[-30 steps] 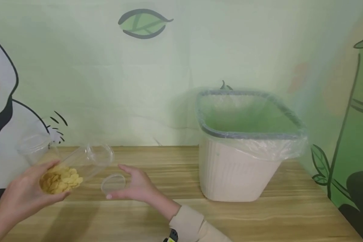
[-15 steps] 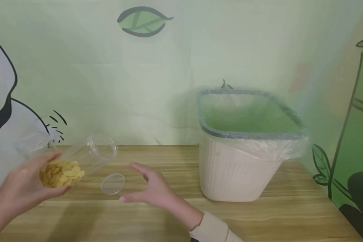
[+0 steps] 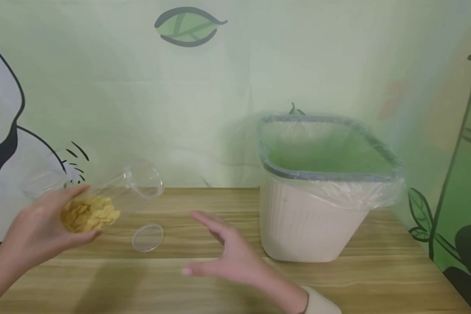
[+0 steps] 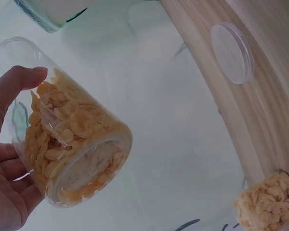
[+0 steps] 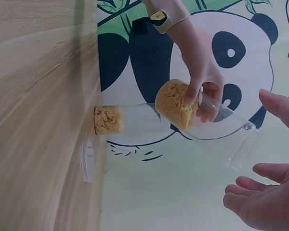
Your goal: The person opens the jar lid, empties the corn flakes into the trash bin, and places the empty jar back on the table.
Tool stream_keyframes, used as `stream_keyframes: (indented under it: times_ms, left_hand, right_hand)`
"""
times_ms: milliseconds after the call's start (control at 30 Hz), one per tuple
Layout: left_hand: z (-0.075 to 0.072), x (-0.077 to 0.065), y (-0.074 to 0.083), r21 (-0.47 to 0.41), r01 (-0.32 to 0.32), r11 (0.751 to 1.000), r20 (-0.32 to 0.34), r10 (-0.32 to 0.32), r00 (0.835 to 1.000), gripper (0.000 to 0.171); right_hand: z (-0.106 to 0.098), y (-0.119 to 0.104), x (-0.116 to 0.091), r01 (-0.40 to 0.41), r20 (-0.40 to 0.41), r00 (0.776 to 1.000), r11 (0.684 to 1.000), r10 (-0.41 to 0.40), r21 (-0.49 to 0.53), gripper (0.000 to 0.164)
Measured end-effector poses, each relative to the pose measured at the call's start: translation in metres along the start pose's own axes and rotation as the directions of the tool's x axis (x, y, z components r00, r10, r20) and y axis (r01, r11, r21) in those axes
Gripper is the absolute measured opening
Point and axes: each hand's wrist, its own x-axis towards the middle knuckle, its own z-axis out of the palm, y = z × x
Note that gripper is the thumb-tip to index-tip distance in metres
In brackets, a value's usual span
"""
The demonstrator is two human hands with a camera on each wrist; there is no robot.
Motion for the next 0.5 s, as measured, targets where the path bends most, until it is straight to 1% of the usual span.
stream_keyframes:
  times_ms: [100, 233, 400, 500]
  left_hand:
    - [-0.002, 0.003, 0.005, 0.002, -0.007, 1.000, -0.004, 0.007, 1.000, 0.084]
    - [-0.004, 0.006, 0.012, 0.005, -0.019, 1.000, 0.005, 0.019, 1.000, 0.085]
    - [-0.005, 0.012, 0.021, 0.008, -0.065, 0.998, -0.025, 0.065, 0.998, 0.084]
    - [-0.008, 0.016, 0.027, 0.013, -0.076, 0.997, -0.033, 0.076, 0.997, 0.084]
  right_hand:
    - [-0.006, -0.005, -0.008, 0.021, -0.002, 1.000, 1.000, -0.021, -0.013, 0.080]
    - [-0.013, -0.011, -0.019, 0.023, -0.005, 1.000, 1.000, -0.023, -0.019, 0.080]
    - [-0.023, -0.017, -0.030, 0.106, -0.011, 0.994, 0.994, -0.106, 0.005, 0.078]
    - [-0.028, -0.021, -0.033, 0.152, -0.001, 0.988, 0.988, -0.152, 0.012, 0.079]
